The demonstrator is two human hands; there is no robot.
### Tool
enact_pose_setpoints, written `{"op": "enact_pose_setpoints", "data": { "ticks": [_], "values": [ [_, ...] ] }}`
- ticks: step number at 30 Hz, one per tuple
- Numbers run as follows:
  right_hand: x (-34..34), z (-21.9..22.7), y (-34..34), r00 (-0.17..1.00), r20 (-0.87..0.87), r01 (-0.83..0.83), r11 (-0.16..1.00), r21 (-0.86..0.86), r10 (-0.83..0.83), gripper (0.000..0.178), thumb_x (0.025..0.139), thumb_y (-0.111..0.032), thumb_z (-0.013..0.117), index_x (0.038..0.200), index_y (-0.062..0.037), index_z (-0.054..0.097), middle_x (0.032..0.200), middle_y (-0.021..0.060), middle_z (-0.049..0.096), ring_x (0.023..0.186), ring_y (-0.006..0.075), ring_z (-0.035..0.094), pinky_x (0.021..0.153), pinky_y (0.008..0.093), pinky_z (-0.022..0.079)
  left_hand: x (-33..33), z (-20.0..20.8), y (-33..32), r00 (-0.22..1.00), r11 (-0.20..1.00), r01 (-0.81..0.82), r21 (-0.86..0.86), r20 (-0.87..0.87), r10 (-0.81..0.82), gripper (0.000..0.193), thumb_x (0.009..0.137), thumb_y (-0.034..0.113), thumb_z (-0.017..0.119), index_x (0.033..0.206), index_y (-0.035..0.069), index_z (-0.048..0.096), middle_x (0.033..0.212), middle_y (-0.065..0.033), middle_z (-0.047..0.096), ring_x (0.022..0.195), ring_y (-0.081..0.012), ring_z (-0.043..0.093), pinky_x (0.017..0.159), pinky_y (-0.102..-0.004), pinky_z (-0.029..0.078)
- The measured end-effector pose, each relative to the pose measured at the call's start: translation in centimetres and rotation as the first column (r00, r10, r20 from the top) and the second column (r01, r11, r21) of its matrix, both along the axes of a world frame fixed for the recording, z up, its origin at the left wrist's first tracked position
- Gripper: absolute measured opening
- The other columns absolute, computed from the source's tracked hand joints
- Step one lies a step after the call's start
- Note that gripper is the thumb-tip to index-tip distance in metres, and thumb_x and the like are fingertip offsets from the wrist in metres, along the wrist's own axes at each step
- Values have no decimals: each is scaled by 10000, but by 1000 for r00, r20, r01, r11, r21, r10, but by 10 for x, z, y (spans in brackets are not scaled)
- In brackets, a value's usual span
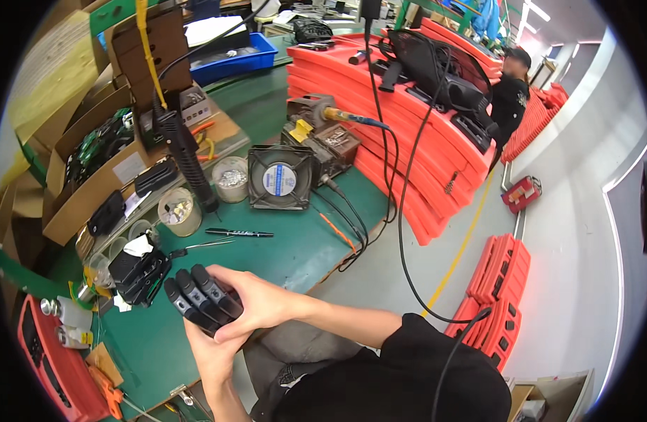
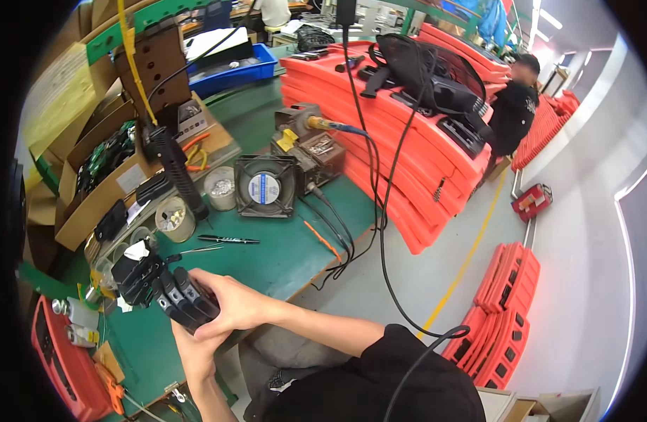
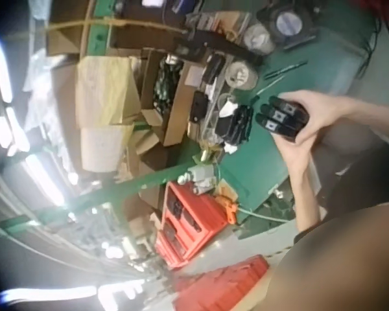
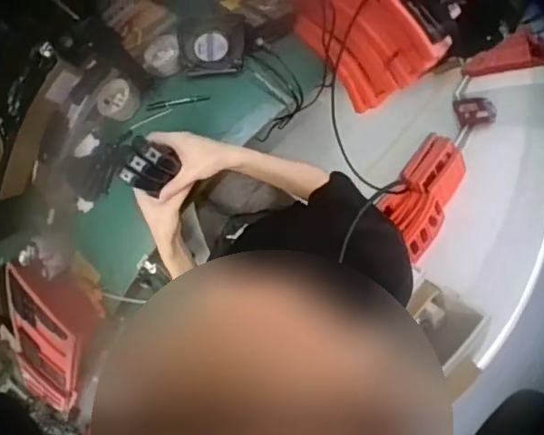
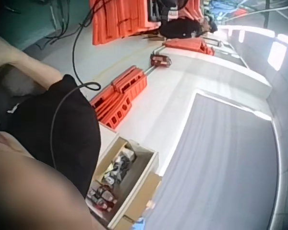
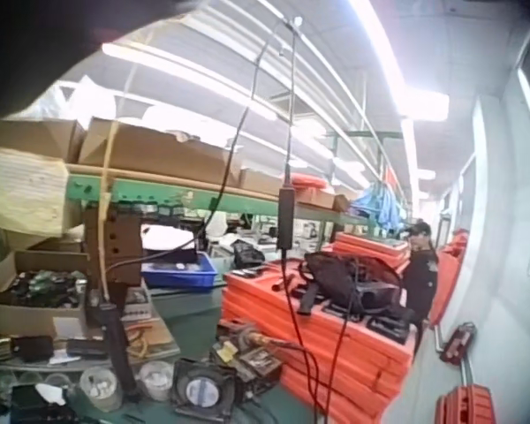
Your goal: Assembling and inspecting handheld electronic devices at a manufacturing workstation.
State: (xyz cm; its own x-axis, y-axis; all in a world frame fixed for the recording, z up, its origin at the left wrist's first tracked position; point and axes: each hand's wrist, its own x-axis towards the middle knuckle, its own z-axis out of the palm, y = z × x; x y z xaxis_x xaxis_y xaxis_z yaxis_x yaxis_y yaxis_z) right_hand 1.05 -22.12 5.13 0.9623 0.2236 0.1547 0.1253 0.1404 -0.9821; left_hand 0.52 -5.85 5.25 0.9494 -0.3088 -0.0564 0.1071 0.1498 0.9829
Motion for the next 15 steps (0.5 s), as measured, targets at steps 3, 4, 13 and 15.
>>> {"op": "enact_pose_setpoints", "data": {
  "ticks": [3, 4, 13, 15],
  "values": [
    [1, -5, -4, 997, 3, -72, 995, -63, 72, 711, 675, -192, 907, 1236, 12, 522, 1083, 67, 638, 1016, 139, 580, 928, 326, 490, 1, -2, -1, 999, 999, -2, 42, 54, 0, 845, 584, 3, 933, 1315, 14, 511, 1177, -64, 616, 1053, -191, 632, 918, -335, 530],
    [1, -5, -4, 998, 4, -66, 996, -59, 66, 711, 675, -192, 907, 1236, 12, 522, 1083, 67, 638, 1016, 139, 580, 928, 326, 490, 0, -1, -2, 999, 999, 4, 46, 54, -6, 845, 584, 3, 933, 1315, 14, 511, 1177, -64, 616, 1053, -191, 632, 918, -335, 530],
    [1, -13, 1, 1000, -19, 15, 993, 116, -13, 656, 632, -239, 902, 1125, 9, 547, 997, 76, 630, 917, 135, 584, 854, 326, 501, -1, -3, 2, 995, 991, 93, 98, 12, -94, 926, 606, -43, 885, 1415, -6, 435, 1286, -111, 574, 1129, -236, 630, 958, -358, 545],
    [2, -12, 0, 997, -80, 40, 973, 229, -23, 669, 629, -256, 909, 1127, 9, 548, 997, 74, 632, 924, 131, 586, 856, 324, 501, -5, 5, -2, 993, 994, 101, -34, -66, -103, 948, 609, -71, 876, 1432, -13, 410, 1296, -117, 553, 1115, -217, 621, 951, -347, 549]
  ]
}}
